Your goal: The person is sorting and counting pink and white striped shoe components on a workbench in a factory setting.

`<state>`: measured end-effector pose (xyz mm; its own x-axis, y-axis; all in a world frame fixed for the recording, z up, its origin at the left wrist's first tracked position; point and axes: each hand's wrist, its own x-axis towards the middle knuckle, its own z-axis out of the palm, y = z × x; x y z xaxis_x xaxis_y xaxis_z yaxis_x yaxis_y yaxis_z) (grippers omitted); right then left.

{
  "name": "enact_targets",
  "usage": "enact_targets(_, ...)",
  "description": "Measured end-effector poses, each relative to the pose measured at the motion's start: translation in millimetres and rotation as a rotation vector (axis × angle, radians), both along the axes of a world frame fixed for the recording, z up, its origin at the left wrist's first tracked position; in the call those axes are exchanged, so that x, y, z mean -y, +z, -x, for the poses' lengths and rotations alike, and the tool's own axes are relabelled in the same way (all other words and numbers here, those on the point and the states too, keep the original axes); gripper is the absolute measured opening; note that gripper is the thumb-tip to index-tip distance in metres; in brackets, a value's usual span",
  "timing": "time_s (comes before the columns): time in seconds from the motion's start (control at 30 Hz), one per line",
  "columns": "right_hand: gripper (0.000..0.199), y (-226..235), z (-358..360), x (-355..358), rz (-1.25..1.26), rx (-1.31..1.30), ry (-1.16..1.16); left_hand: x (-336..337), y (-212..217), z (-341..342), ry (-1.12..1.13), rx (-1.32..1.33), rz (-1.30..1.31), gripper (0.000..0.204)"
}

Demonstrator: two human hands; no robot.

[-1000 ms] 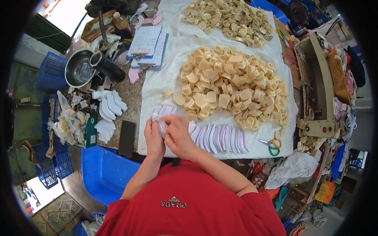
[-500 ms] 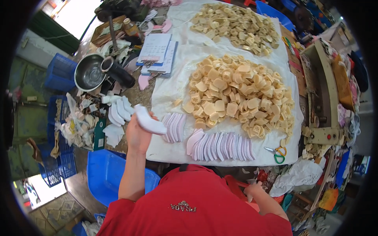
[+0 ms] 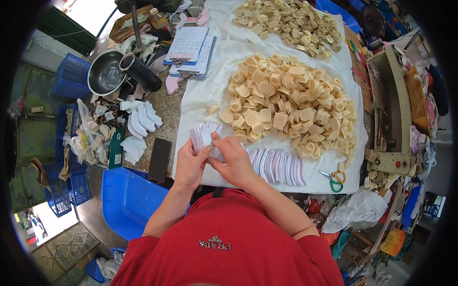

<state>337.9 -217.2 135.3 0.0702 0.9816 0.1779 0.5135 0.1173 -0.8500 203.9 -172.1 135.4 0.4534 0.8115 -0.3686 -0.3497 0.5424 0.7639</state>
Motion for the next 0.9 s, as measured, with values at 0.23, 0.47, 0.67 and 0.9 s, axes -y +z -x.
enact_targets(0.23, 0.031, -1, -6, 0, 0.155, -0.059, 0.059, 6, 3, 6, -0.022, 0.067, 0.051, 0.033)
enact_targets(0.47, 0.03, -7, -5, 2, 0.259, -0.063, 0.009, 9, -11, 7, 0.003, 0.147, 0.133, 0.032)
enact_targets(0.67, 0.034, -9, -6, 0, 0.382, -0.176, 0.044, 8, -16, 10, 0.017, 0.047, 0.122, 0.032)
enact_targets(0.9, 0.035, -14, -8, -3, 0.592, -0.512, 0.058, 7, -9, 8, 0.095, 0.073, 0.171, 0.034)
